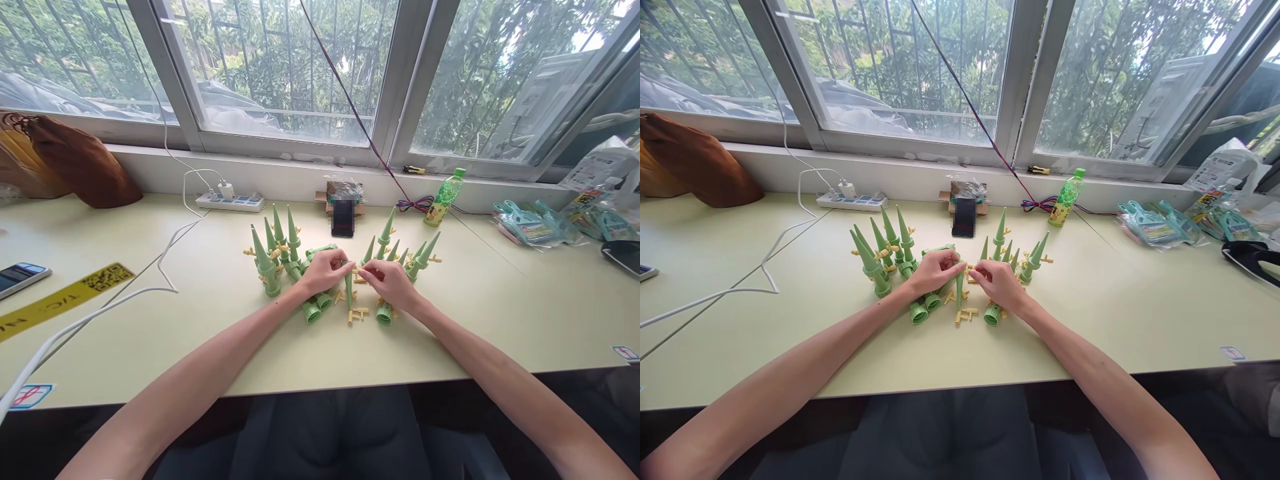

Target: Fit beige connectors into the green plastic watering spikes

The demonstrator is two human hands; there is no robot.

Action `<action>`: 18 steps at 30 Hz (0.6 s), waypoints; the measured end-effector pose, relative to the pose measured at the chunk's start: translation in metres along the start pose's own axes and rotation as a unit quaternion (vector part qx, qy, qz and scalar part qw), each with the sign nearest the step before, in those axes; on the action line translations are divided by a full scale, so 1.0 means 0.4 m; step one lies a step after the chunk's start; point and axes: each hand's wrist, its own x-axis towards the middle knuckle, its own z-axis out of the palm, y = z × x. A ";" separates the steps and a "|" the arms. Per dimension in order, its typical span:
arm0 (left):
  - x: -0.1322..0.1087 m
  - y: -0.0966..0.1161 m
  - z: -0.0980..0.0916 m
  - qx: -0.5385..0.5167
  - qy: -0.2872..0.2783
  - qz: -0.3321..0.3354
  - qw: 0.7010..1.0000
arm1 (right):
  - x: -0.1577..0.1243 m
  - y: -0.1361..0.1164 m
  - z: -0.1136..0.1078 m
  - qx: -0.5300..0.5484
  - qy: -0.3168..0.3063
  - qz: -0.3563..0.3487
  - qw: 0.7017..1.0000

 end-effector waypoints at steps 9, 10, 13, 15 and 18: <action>0.000 0.008 -0.002 -0.006 -0.008 -0.003 1.000 | 0.003 0.007 0.001 -0.005 -0.007 0.005 1.000; 0.000 0.008 -0.002 -0.006 -0.008 -0.002 1.000 | 0.004 0.009 0.001 -0.009 -0.006 0.003 1.000; -0.001 0.006 0.000 -0.008 -0.009 0.000 1.000 | 0.004 0.015 0.002 -0.015 -0.005 0.002 1.000; -0.002 0.004 0.001 -0.007 -0.010 0.001 1.000 | 0.003 0.019 0.004 -0.014 -0.008 0.003 1.000; -0.001 0.001 0.002 -0.007 -0.010 0.007 1.000 | 0.002 0.022 0.007 -0.010 -0.011 0.005 1.000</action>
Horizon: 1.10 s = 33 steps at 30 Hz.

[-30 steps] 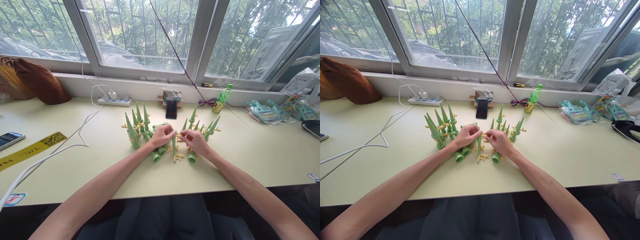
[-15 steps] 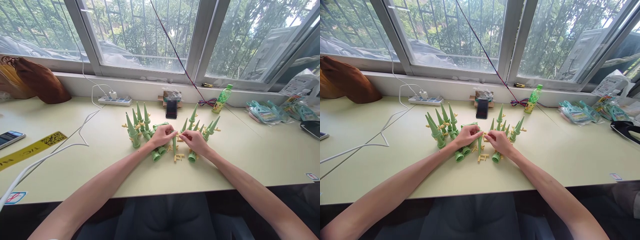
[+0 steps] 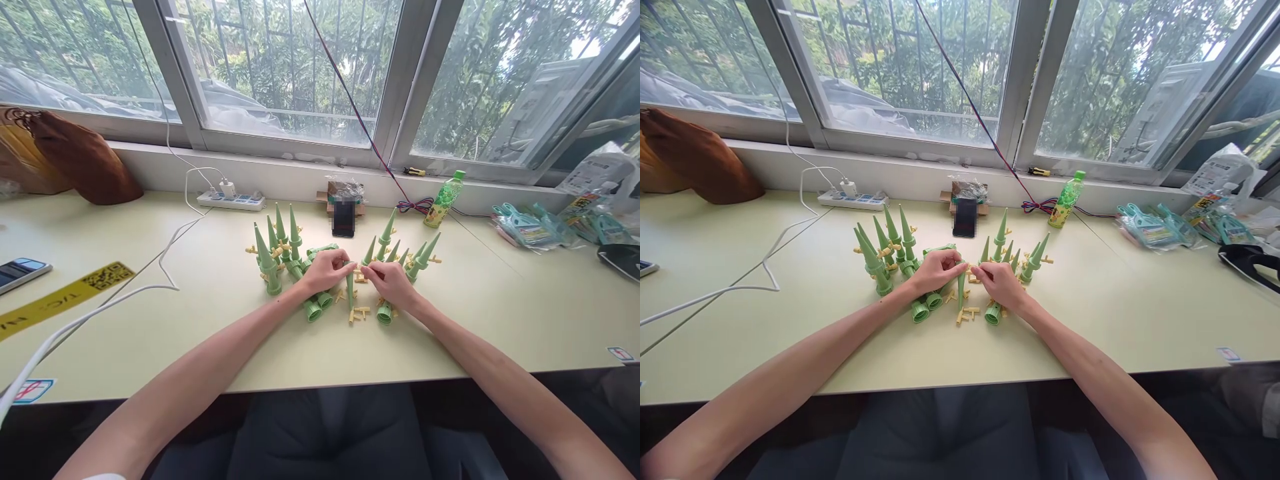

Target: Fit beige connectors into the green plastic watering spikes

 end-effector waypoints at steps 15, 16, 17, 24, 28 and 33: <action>0.003 -0.002 0.001 -0.001 0.006 0.011 1.000 | -0.002 -0.012 -0.013 0.028 -0.018 -0.005 0.999; 0.003 -0.002 0.001 0.002 0.006 0.011 1.000 | -0.002 -0.011 -0.012 0.028 -0.020 -0.006 0.999; 0.003 -0.001 0.001 0.003 0.005 0.012 1.000 | -0.001 -0.010 -0.011 0.028 -0.021 -0.005 0.999; 0.003 0.000 0.000 0.005 0.005 0.009 1.000 | 0.001 0.001 -0.004 0.016 -0.016 -0.004 1.000; 0.004 0.000 0.000 0.008 0.011 0.012 1.000 | -0.003 0.002 -0.006 0.030 -0.020 -0.006 0.999; 0.004 0.001 0.000 0.011 0.011 0.008 1.000 | -0.002 0.002 -0.007 0.031 -0.028 -0.012 0.999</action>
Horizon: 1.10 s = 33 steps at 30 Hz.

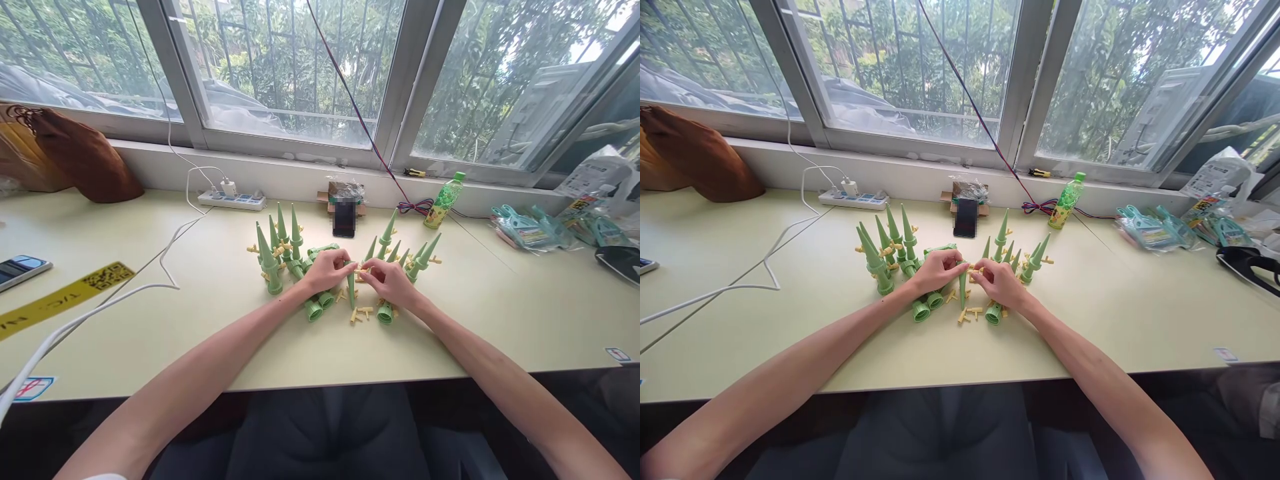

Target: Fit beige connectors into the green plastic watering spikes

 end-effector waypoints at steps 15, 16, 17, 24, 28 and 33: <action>-0.001 -0.001 0.000 0.003 -0.004 -0.003 1.000 | 0.001 -0.003 -0.002 -0.012 -0.012 0.004 1.000; -0.001 -0.001 0.000 0.003 -0.006 -0.003 1.000 | 0.002 -0.002 -0.001 -0.016 -0.011 0.003 1.000; -0.001 -0.001 0.000 0.003 -0.008 -0.004 1.000 | 0.003 -0.001 -0.001 -0.019 -0.009 0.002 1.000; 0.000 -0.004 0.000 -0.003 -0.003 -0.005 1.000 | 0.000 -0.003 -0.003 -0.001 -0.013 0.012 1.000; -0.001 -0.004 0.001 0.002 -0.009 -0.005 1.000 | 0.002 0.000 0.000 -0.006 -0.016 0.004 1.000; -0.001 -0.005 0.001 0.002 -0.006 -0.006 1.000 | 0.004 0.004 0.001 -0.018 -0.009 0.007 1.000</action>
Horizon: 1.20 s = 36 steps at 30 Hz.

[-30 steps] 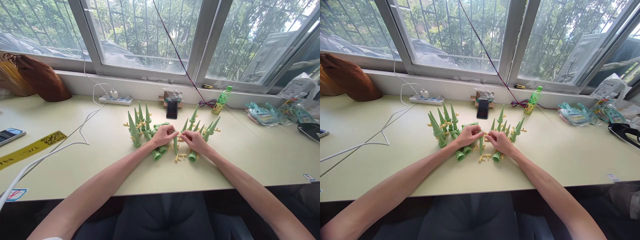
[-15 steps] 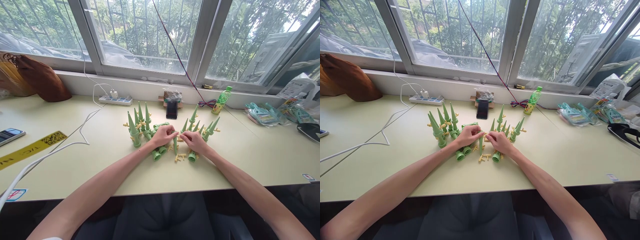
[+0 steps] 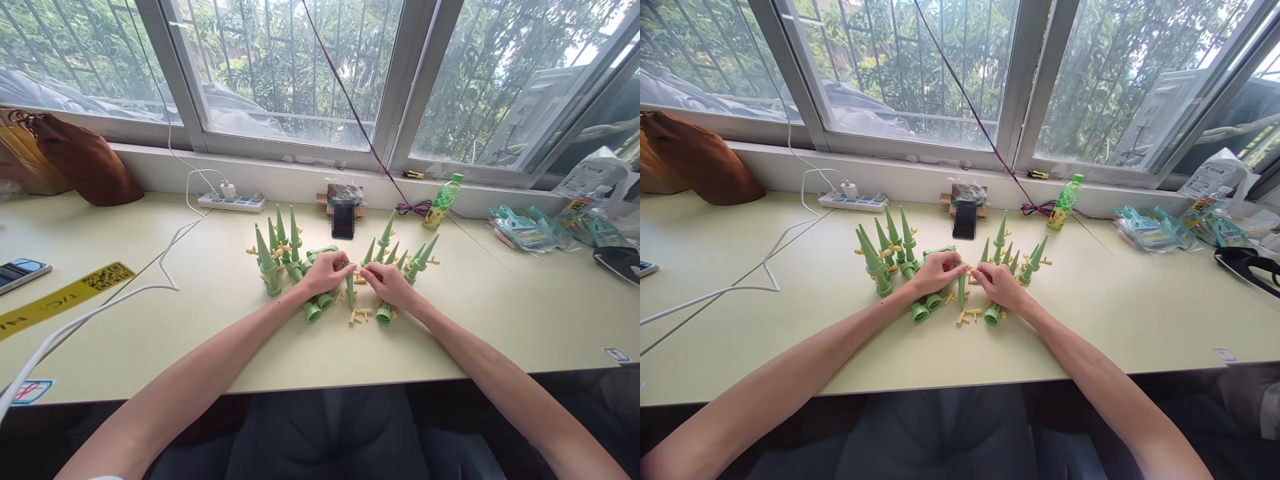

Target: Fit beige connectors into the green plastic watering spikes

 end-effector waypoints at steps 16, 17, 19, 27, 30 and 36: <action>0.000 0.001 0.000 -0.002 0.002 -0.002 1.000 | -0.003 -0.003 -0.002 0.014 -0.013 0.013 1.000; 0.000 0.001 0.000 -0.002 0.003 -0.001 1.000 | -0.004 -0.003 -0.003 0.016 -0.017 0.011 1.000; 0.000 0.000 0.000 0.001 0.003 0.002 1.000 | -0.004 -0.004 -0.002 0.014 -0.020 0.004 1.000; 0.001 -0.002 0.000 0.001 0.000 0.001 1.000 | 0.000 -0.001 -0.001 -0.002 -0.012 0.004 1.000; 0.001 -0.001 0.000 -0.003 0.001 0.001 1.000 | -0.003 -0.004 -0.003 0.011 -0.022 0.004 1.000; 0.001 -0.003 0.000 0.006 -0.001 0.007 1.000 | 0.001 -0.004 -0.001 -0.005 -0.016 -0.003 1.000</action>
